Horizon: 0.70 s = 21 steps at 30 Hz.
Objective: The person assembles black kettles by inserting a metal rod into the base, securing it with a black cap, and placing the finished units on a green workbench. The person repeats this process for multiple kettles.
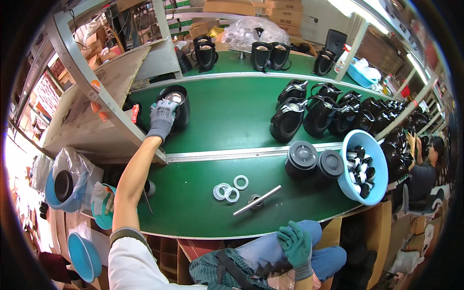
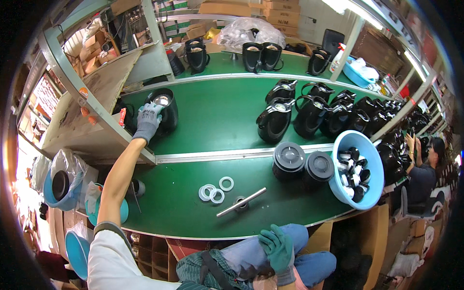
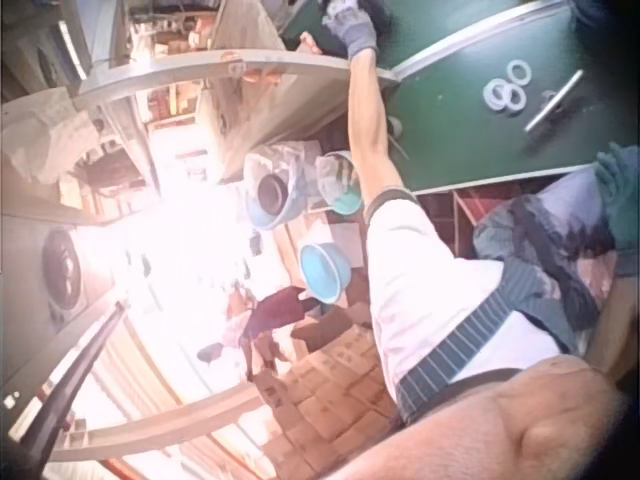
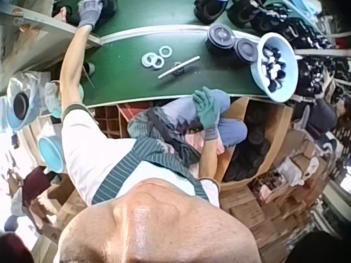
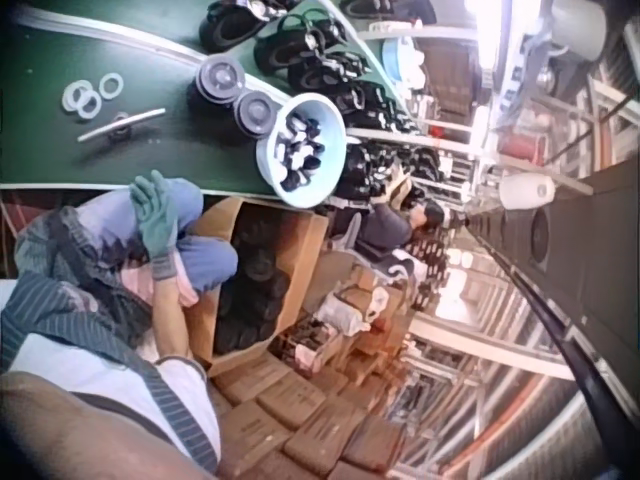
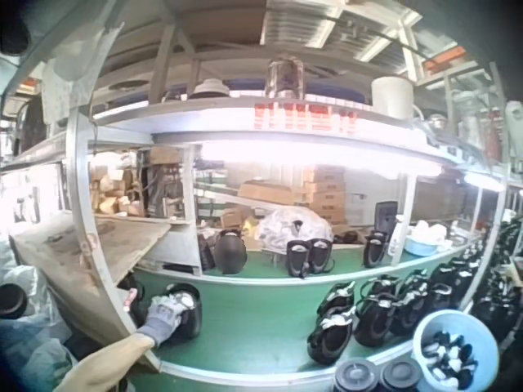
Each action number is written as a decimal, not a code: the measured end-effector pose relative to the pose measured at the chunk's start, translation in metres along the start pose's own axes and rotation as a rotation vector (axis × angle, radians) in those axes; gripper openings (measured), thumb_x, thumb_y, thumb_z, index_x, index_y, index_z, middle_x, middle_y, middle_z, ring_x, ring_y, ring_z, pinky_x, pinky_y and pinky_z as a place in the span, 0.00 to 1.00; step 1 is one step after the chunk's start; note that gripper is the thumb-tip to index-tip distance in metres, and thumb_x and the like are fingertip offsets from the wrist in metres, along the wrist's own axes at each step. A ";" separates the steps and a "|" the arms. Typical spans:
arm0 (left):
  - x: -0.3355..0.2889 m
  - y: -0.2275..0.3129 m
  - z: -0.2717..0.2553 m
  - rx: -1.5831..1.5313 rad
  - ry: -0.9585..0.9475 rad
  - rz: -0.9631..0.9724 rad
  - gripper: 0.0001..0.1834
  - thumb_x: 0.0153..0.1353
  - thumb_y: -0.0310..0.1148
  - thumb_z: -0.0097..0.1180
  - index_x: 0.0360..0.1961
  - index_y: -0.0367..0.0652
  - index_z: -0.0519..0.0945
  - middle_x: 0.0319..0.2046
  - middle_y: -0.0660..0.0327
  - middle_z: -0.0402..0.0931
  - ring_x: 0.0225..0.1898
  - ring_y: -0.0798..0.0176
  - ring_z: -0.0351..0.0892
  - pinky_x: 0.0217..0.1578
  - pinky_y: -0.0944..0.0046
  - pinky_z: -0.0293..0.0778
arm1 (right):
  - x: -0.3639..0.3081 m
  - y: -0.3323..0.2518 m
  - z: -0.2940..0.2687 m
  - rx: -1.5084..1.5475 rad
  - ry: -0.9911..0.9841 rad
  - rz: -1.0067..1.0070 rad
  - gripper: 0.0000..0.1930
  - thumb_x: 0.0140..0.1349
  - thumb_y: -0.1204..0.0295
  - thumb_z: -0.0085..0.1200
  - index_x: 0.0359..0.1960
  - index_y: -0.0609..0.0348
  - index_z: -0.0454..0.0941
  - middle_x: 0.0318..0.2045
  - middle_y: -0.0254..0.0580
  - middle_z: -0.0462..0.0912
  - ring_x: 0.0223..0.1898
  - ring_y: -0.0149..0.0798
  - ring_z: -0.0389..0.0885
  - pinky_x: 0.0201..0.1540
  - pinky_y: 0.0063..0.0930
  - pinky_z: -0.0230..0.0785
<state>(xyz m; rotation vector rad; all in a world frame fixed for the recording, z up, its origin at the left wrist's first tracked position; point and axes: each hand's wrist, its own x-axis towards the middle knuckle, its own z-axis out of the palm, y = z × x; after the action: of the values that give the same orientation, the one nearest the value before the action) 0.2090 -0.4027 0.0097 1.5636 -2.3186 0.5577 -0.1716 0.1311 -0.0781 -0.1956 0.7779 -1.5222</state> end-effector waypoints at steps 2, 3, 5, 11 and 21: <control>-0.016 0.020 -0.034 -0.134 0.024 0.153 0.18 0.57 0.30 0.66 0.50 0.52 0.84 0.50 0.57 0.81 0.56 0.51 0.78 0.57 0.48 0.73 | 0.000 -0.007 0.012 -0.043 0.007 0.026 0.35 0.80 0.47 0.36 0.77 0.61 0.57 0.69 0.62 0.71 0.67 0.60 0.73 0.75 0.54 0.60; -0.025 0.026 -0.055 -0.230 0.018 0.217 0.17 0.56 0.30 0.66 0.48 0.51 0.84 0.49 0.57 0.81 0.55 0.51 0.78 0.57 0.49 0.74 | 0.000 -0.016 0.026 -0.072 0.001 0.043 0.34 0.79 0.49 0.42 0.76 0.62 0.58 0.68 0.59 0.73 0.67 0.57 0.75 0.73 0.52 0.63; -0.034 0.046 -0.098 -0.350 0.019 0.393 0.17 0.54 0.28 0.67 0.46 0.50 0.84 0.47 0.57 0.81 0.54 0.51 0.78 0.56 0.51 0.76 | 0.010 -0.022 0.039 -0.378 -0.091 -0.154 0.30 0.80 0.59 0.44 0.76 0.63 0.60 0.67 0.54 0.75 0.67 0.49 0.75 0.73 0.45 0.63; -0.068 0.131 -0.219 -0.695 -0.151 0.939 0.15 0.49 0.27 0.70 0.40 0.46 0.84 0.43 0.58 0.81 0.56 0.49 0.80 0.53 0.51 0.80 | 0.032 -0.100 0.152 -1.721 -0.257 -1.075 0.51 0.48 0.64 0.76 0.76 0.52 0.61 0.74 0.57 0.63 0.74 0.60 0.62 0.75 0.55 0.57; -0.165 0.191 -0.224 -0.870 -0.098 1.042 0.35 0.43 0.33 0.73 0.57 0.38 0.81 0.61 0.44 0.76 0.64 0.40 0.76 0.64 0.39 0.73 | -0.062 -0.097 0.110 -1.294 -0.089 -0.698 0.23 0.53 0.65 0.77 0.44 0.61 0.77 0.61 0.55 0.80 0.59 0.49 0.82 0.60 0.38 0.76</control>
<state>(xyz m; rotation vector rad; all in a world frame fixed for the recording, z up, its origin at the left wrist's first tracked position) 0.0973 -0.0982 0.1050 -0.0424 -2.7135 -0.3580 -0.1800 0.1428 0.0808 -1.6069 1.6363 -1.3705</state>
